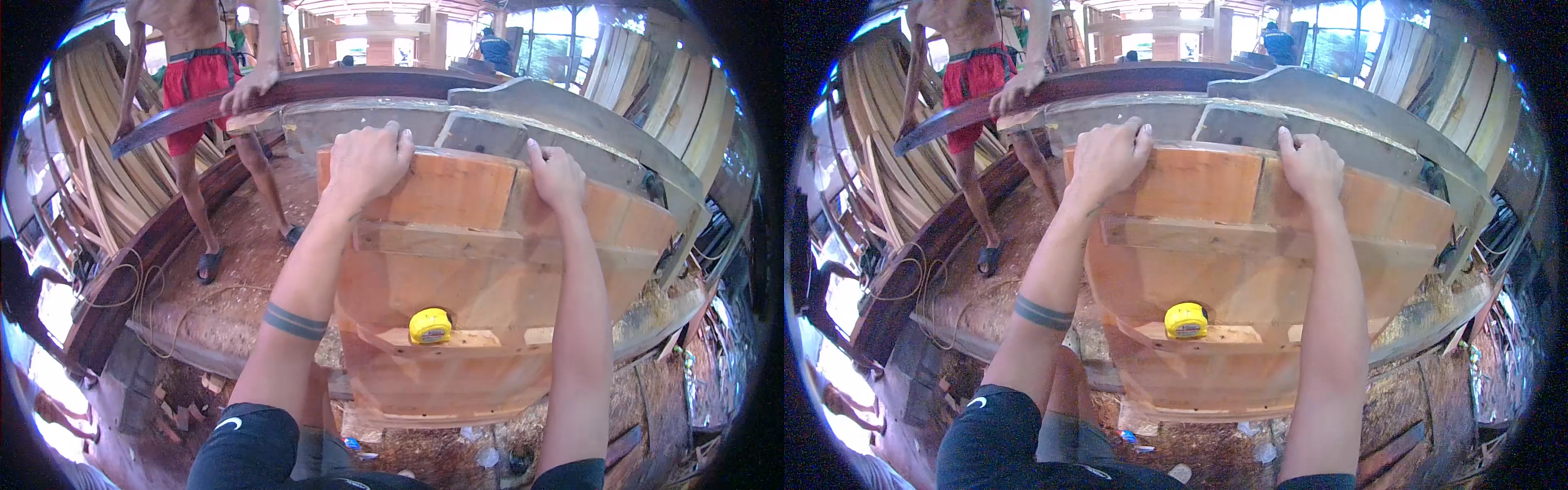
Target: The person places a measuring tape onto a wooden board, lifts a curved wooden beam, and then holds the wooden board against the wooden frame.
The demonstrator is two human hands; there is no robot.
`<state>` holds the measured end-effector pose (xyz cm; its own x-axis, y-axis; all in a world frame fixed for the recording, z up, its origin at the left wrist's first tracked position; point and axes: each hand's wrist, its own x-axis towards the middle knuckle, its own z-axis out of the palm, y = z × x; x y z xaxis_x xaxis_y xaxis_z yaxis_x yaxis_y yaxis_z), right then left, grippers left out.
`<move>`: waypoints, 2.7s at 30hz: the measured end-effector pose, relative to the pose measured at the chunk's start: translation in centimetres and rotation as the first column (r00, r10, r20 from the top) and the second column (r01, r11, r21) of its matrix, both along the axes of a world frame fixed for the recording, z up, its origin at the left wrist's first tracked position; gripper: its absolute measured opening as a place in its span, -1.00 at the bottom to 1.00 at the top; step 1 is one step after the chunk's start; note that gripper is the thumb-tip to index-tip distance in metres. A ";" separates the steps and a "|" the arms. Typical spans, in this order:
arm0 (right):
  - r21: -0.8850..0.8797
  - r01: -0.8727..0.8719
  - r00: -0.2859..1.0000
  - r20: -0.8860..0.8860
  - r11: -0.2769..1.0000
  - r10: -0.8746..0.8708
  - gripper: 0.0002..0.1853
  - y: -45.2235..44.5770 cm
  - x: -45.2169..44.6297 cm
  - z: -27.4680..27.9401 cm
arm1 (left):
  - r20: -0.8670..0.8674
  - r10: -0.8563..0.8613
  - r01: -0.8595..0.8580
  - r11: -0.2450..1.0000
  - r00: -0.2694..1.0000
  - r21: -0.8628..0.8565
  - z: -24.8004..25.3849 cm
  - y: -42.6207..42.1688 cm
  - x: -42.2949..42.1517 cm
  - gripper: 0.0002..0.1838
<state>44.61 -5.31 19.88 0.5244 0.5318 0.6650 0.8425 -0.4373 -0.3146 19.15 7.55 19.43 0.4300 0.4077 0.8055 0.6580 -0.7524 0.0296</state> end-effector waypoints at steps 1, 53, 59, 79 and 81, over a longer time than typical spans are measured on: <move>0.015 -0.004 1.000 0.009 1.000 0.004 -0.41 0.0 0.1 -0.1 | 0.003 0.003 -0.003 1.000 1.000 0.000 0.0 0.0 0.0 -0.58; 0.123 -0.034 0.998 0.062 0.992 0.027 -0.48 0.1 0.0 -0.5 | 0.016 -0.086 0.087 0.996 0.996 -0.028 0.2 0.0 -0.4 -0.64; 0.111 -0.031 0.999 0.044 0.993 0.026 -0.48 -0.1 -0.4 -0.3 | 0.006 -0.074 0.074 0.997 0.997 -0.028 0.3 -0.2 -0.6 -0.64; 0.023 0.016 1.000 -0.003 1.000 -0.016 -0.43 0.3 0.3 -0.2 | -0.003 -0.049 0.049 0.999 0.999 0.000 -0.1 0.3 -0.3 -0.62; 0.032 0.013 1.000 0.016 0.999 -0.013 -0.43 0.3 0.2 -0.2 | -0.009 -0.036 0.036 0.999 0.999 -0.013 -0.1 0.2 -0.2 -0.62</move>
<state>44.80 -5.05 19.67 0.5199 0.5035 0.6901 0.8420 -0.4384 -0.3144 18.93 7.76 19.37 0.4525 0.4020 0.7960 0.6305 -0.7755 0.0332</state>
